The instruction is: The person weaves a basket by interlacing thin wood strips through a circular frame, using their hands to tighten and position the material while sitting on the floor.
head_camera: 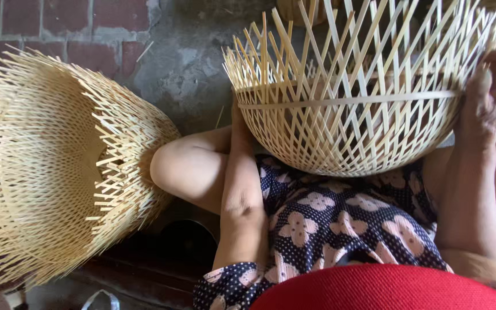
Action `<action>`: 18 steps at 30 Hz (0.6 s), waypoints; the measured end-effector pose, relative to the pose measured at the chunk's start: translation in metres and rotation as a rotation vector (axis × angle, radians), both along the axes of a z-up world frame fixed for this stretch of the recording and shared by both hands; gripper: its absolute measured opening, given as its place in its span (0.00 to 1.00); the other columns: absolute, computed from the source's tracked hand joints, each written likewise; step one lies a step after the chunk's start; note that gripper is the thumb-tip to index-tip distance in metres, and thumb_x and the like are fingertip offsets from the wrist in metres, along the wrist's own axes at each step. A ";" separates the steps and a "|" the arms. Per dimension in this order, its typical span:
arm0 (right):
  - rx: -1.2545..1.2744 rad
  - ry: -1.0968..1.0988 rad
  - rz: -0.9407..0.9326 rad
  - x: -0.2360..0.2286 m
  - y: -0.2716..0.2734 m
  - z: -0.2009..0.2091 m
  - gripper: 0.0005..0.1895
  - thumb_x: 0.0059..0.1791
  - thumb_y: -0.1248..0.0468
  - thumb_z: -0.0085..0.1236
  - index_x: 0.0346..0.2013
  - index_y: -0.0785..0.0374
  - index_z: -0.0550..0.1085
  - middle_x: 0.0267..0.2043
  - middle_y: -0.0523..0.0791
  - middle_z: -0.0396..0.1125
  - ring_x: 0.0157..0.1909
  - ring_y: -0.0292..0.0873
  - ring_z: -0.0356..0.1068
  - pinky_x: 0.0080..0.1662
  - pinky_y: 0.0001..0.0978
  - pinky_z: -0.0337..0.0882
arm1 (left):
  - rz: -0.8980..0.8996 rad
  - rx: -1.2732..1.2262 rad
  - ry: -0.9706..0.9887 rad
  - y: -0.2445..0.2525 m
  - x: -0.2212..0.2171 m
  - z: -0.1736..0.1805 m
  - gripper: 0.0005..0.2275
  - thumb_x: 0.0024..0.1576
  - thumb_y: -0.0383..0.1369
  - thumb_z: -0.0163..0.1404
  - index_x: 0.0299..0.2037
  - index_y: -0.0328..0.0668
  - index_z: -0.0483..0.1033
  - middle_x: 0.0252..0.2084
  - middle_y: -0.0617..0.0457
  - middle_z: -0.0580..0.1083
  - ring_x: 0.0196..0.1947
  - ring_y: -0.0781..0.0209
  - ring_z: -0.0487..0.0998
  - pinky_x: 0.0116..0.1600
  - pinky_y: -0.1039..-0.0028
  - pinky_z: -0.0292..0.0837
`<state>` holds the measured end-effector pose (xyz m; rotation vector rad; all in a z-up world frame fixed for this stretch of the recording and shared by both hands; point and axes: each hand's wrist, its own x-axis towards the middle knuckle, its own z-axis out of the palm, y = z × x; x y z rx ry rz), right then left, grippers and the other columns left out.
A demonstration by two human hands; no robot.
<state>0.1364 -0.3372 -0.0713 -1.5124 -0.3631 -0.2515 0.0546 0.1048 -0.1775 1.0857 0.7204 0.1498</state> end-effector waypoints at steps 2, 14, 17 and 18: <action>0.006 -0.027 0.017 -0.002 -0.002 -0.009 0.21 0.62 0.61 0.47 0.69 0.60 0.62 0.45 0.39 0.52 0.49 0.34 0.53 0.58 0.24 0.59 | 0.024 -0.014 -0.015 0.001 -0.012 0.003 0.27 0.68 0.51 0.38 0.70 0.41 0.60 0.64 0.46 0.67 0.62 0.52 0.70 0.63 0.60 0.70; -0.020 -0.010 0.023 0.030 -0.002 -0.040 0.24 0.61 0.49 0.58 0.65 0.58 0.66 0.49 0.38 0.62 0.48 0.32 0.60 0.52 0.23 0.62 | 0.167 -0.006 -0.113 -0.002 -0.055 0.032 0.26 0.68 0.52 0.36 0.69 0.43 0.60 0.64 0.48 0.65 0.62 0.50 0.70 0.61 0.58 0.72; 0.085 0.047 0.078 0.026 0.006 -0.023 0.33 0.57 0.41 0.63 0.64 0.60 0.64 0.49 0.38 0.64 0.47 0.31 0.61 0.50 0.21 0.61 | 0.396 0.174 0.069 -0.014 -0.048 0.071 0.25 0.65 0.49 0.36 0.70 0.50 0.56 0.66 0.56 0.61 0.64 0.56 0.68 0.61 0.61 0.72; 0.108 0.074 0.092 0.020 0.007 -0.023 0.34 0.57 0.41 0.65 0.64 0.60 0.64 0.50 0.39 0.64 0.48 0.31 0.61 0.50 0.21 0.61 | 0.409 0.408 -0.006 -0.023 -0.054 0.085 0.23 0.67 0.45 0.37 0.69 0.44 0.58 0.67 0.51 0.63 0.65 0.56 0.67 0.64 0.62 0.68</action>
